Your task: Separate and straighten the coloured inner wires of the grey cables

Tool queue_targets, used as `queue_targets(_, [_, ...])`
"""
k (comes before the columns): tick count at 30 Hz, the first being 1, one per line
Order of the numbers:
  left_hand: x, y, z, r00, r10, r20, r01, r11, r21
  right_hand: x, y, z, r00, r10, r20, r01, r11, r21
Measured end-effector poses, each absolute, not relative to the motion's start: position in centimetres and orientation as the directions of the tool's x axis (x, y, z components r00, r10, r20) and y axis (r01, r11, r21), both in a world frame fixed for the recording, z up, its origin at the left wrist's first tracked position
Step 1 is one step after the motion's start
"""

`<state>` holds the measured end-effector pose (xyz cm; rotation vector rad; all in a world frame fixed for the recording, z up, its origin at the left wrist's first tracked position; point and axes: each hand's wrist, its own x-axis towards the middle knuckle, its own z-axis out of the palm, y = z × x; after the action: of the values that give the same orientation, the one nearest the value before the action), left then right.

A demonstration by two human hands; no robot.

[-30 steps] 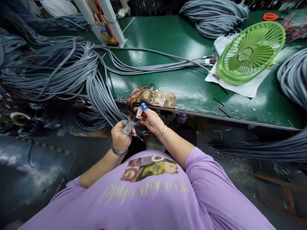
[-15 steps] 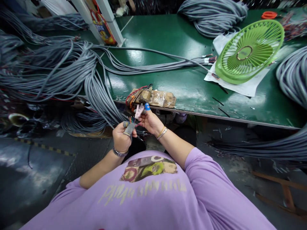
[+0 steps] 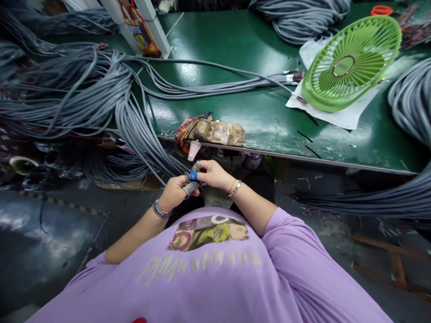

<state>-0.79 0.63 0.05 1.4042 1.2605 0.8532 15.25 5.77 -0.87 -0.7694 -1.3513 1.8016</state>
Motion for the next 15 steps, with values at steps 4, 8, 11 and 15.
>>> queue_targets(4, [-0.7,0.5,0.0,0.092,0.986,-0.142,0.166,0.125,0.978,15.9,5.7,-1.0,-0.452,0.89,-0.059,-0.185,-0.159,-0.97])
queue_targets(8, [-0.3,0.1,-0.7,-0.051,0.991,-0.12,0.043,0.122,0.992,16.4,5.4,-1.0,-0.526,0.84,-0.133,-0.165,-0.255,-0.953])
queue_targets(11, [-0.1,0.1,-0.9,-0.056,0.993,-0.108,0.051,0.111,0.993,15.9,4.8,-1.2,-0.483,0.869,-0.112,-0.233,-0.251,-0.939])
queue_targets(15, [-0.4,0.4,-0.4,0.087,0.991,-0.098,0.151,0.084,0.985,15.0,4.5,-1.5,-0.43,0.9,-0.067,-0.267,-0.198,-0.943])
